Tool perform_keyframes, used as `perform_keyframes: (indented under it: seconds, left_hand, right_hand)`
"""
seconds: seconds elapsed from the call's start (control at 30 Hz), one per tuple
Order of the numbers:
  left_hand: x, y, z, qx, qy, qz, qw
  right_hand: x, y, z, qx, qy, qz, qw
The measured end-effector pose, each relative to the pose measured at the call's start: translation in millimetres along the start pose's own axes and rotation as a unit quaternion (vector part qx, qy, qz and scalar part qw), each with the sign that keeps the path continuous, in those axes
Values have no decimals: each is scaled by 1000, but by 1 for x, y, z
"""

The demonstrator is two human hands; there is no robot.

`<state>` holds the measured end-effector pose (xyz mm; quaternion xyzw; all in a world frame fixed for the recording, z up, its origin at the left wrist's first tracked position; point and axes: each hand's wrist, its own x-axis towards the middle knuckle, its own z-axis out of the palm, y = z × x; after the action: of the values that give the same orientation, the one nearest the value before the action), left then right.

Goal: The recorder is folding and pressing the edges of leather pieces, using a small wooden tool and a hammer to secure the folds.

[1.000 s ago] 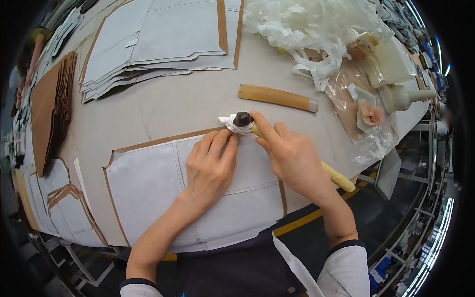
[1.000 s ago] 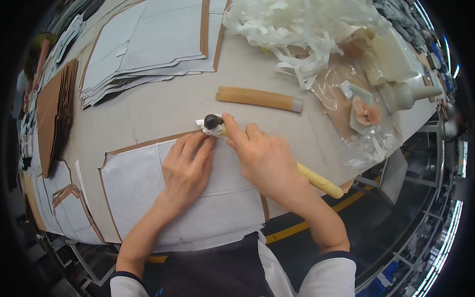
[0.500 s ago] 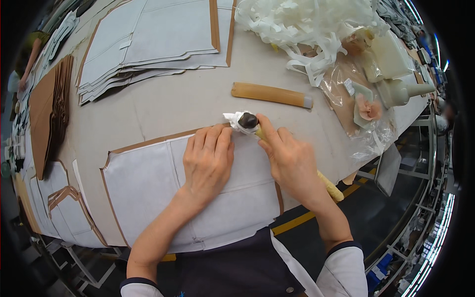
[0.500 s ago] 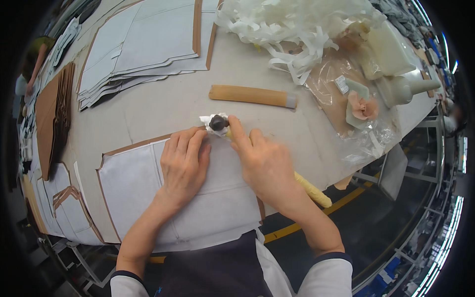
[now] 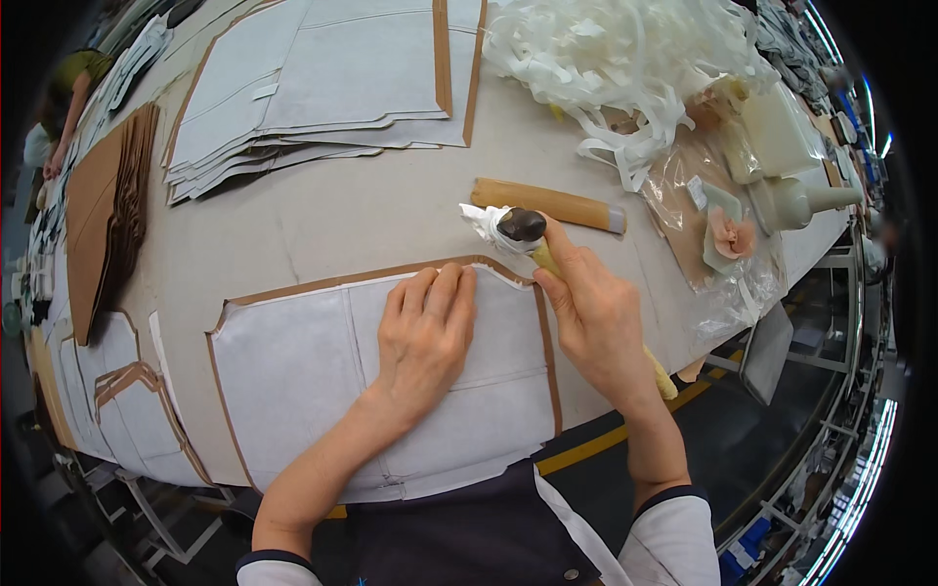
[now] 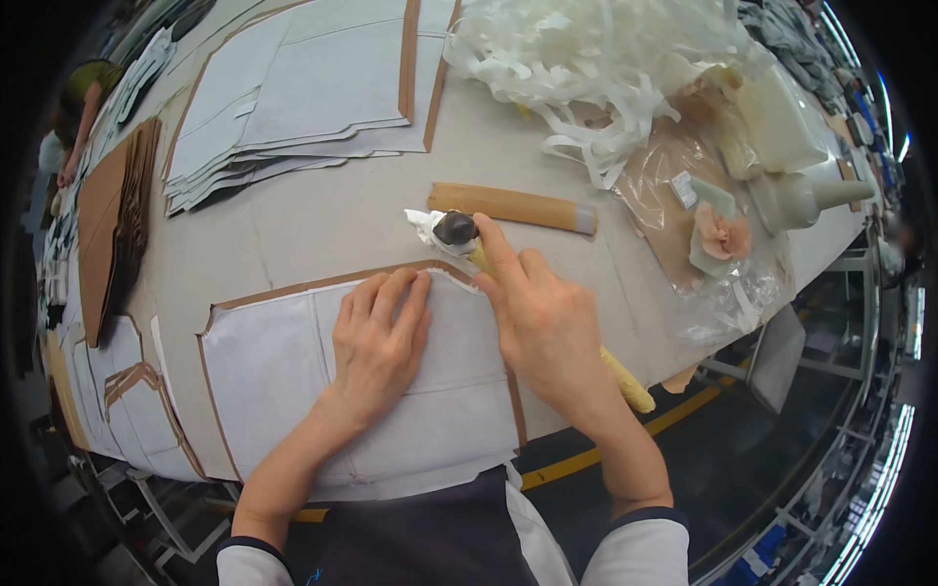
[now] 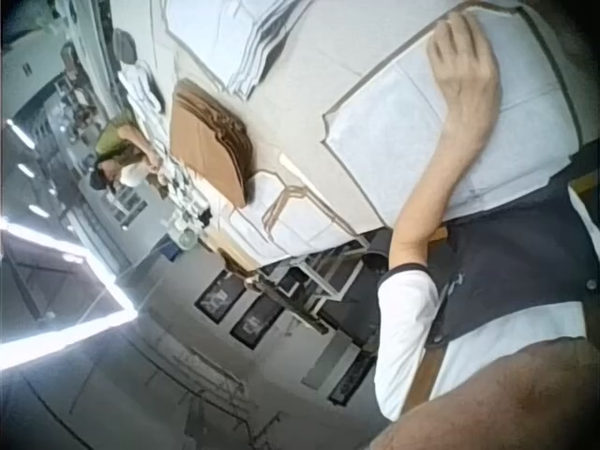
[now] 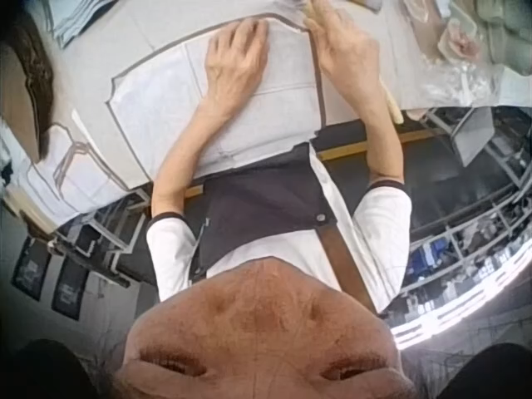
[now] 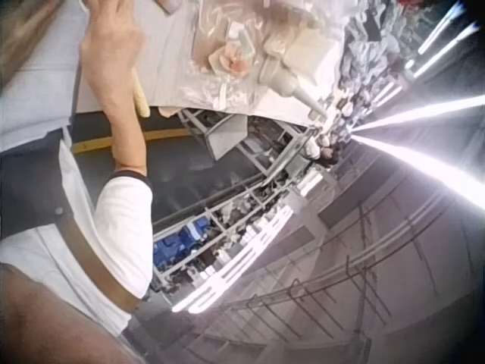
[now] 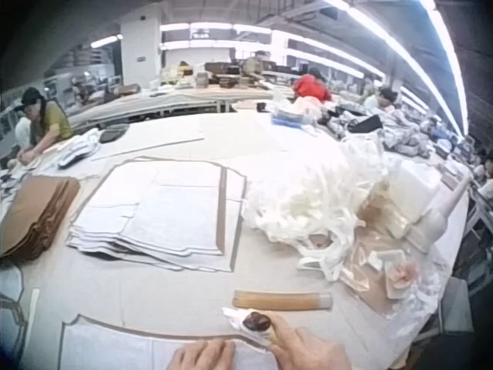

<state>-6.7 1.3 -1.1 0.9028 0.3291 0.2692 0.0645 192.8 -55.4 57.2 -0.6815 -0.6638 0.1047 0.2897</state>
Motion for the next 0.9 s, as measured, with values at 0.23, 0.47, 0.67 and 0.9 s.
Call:
perform_keyframes:
  seconds: [0.23, 0.47, 0.67, 0.9]
  left_hand:
    - [-1, 1, -4, -5, -2, 3, 1000]
    - [-7, 0, -6, -18, 0, -2, 1000]
    - [-15, 0, -23, -59, -32, 18, 998]
    - [-64, -40, -71, -46, 10, -67, 997]
  right_hand:
    - [-1, -5, 19, -54, -21, -34, 998]
    - [5, -11, 16, -15, 6, -26, 1000]
    - [7, -14, 16, -47, -91, -15, 995]
    - [17, -26, 22, -15, -99, -53, 994]
